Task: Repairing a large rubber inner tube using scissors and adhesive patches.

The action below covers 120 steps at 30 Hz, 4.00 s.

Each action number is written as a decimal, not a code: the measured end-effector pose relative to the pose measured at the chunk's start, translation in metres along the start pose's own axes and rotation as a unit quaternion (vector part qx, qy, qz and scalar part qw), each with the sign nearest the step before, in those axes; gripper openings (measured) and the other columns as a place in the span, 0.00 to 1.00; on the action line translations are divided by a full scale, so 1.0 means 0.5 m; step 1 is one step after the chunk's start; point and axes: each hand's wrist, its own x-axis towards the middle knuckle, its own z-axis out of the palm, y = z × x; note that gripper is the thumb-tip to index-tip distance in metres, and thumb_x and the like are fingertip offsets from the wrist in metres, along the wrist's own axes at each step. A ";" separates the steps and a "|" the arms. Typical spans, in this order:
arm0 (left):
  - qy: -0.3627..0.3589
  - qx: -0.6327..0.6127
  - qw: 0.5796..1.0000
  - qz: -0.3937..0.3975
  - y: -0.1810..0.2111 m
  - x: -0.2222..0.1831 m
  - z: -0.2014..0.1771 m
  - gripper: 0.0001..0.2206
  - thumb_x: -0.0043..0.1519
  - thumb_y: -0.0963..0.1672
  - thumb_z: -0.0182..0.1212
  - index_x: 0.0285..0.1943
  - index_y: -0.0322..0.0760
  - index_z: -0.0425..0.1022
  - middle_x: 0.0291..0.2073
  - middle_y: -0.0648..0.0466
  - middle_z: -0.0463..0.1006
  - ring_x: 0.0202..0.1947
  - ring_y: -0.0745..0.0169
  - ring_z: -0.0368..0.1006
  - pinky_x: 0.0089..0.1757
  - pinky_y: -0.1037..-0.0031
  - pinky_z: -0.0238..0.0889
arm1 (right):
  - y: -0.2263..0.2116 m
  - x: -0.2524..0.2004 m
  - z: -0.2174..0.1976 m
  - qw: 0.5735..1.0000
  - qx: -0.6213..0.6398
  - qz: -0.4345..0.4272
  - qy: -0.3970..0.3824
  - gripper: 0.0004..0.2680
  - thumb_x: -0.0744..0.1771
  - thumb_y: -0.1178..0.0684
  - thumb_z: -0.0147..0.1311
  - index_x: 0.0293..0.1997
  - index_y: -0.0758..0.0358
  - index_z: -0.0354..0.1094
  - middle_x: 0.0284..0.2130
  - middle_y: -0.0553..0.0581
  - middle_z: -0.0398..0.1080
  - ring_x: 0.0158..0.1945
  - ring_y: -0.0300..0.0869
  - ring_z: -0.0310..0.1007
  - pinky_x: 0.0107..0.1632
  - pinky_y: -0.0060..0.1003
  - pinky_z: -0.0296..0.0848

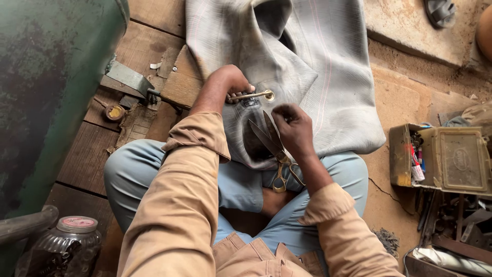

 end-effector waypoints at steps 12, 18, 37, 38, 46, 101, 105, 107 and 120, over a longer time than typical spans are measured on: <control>-0.028 0.000 1.000 0.008 -0.006 0.021 -0.003 0.16 0.61 0.52 0.67 0.45 0.37 0.84 0.37 0.50 0.83 0.34 0.61 0.76 0.36 0.67 0.70 | -0.006 0.040 0.093 0.986 -0.063 -0.119 0.100 0.04 0.65 0.59 0.65 0.41 0.59 0.79 0.36 0.52 0.76 0.34 0.38 0.76 0.38 0.33 0.74; -0.044 -0.012 0.999 0.005 -0.005 0.033 -0.005 0.16 0.61 0.52 0.68 0.43 0.35 0.83 0.33 0.50 0.82 0.29 0.63 0.74 0.33 0.68 0.69 | -0.004 0.037 0.102 0.955 -0.160 -0.209 0.139 0.05 0.64 0.60 0.65 0.40 0.58 0.79 0.37 0.52 0.77 0.39 0.45 0.78 0.42 0.38 0.74; 0.029 0.063 0.997 0.019 0.005 0.015 0.003 0.21 0.52 0.49 0.77 0.52 0.36 0.83 0.46 0.44 0.83 0.42 0.53 0.82 0.41 0.63 0.76 | 0.002 0.043 0.110 0.949 -0.207 -0.209 0.117 0.03 0.65 0.60 0.63 0.40 0.58 0.79 0.39 0.50 0.78 0.42 0.44 0.79 0.45 0.37 0.75; 0.041 0.057 0.997 0.014 0.004 0.011 0.005 0.22 0.52 0.49 0.78 0.52 0.36 0.83 0.46 0.44 0.83 0.43 0.53 0.82 0.41 0.64 0.76 | 0.000 0.043 0.110 0.946 -0.211 -0.216 0.117 0.03 0.65 0.60 0.63 0.40 0.59 0.79 0.39 0.51 0.78 0.41 0.44 0.79 0.45 0.38 0.75; 0.104 0.034 0.994 -0.005 0.009 -0.031 0.013 0.24 0.50 0.50 0.80 0.53 0.37 0.83 0.48 0.45 0.83 0.47 0.55 0.81 0.45 0.65 0.77 | 0.002 0.040 0.109 0.929 -0.232 -0.264 0.120 0.04 0.65 0.62 0.61 0.41 0.61 0.77 0.38 0.54 0.77 0.42 0.49 0.77 0.46 0.42 0.73; -0.021 0.052 0.998 0.014 0.012 -0.004 -0.007 0.17 0.61 0.52 0.69 0.48 0.37 0.83 0.41 0.49 0.82 0.38 0.59 0.77 0.40 0.64 0.70 | -0.065 -0.074 -0.007 0.986 -0.163 0.016 -0.036 0.13 0.63 0.50 0.66 0.47 0.65 0.73 0.39 0.61 0.73 0.42 0.51 0.77 0.46 0.41 0.74; -0.025 0.015 1.000 -0.003 0.001 0.015 -0.005 0.15 0.66 0.51 0.62 0.44 0.35 0.83 0.35 0.50 0.83 0.31 0.62 0.76 0.35 0.67 0.70 | -0.070 -0.122 0.000 0.963 -0.259 -0.052 -0.046 0.21 0.57 0.52 0.70 0.51 0.68 0.67 0.43 0.65 0.69 0.43 0.59 0.72 0.43 0.49 0.71; -0.035 -0.002 0.999 0.000 -0.014 0.047 -0.001 0.16 0.68 0.50 0.57 0.42 0.35 0.82 0.32 0.50 0.82 0.28 0.62 0.74 0.32 0.68 0.68 | -0.045 -0.122 -0.003 0.964 -0.254 -0.056 -0.046 0.20 0.59 0.54 0.68 0.52 0.68 0.68 0.44 0.65 0.68 0.44 0.59 0.73 0.44 0.48 0.71; -0.057 -0.054 0.997 0.007 -0.001 -0.021 -0.012 0.05 0.62 0.41 0.67 0.35 0.33 0.82 0.20 0.55 0.74 0.18 0.71 0.64 0.23 0.75 0.57 | -0.073 -0.044 -0.041 0.964 -0.243 0.079 -0.072 0.16 0.66 0.48 0.62 0.61 0.48 0.73 0.36 0.59 0.73 0.36 0.50 0.75 0.42 0.44 0.72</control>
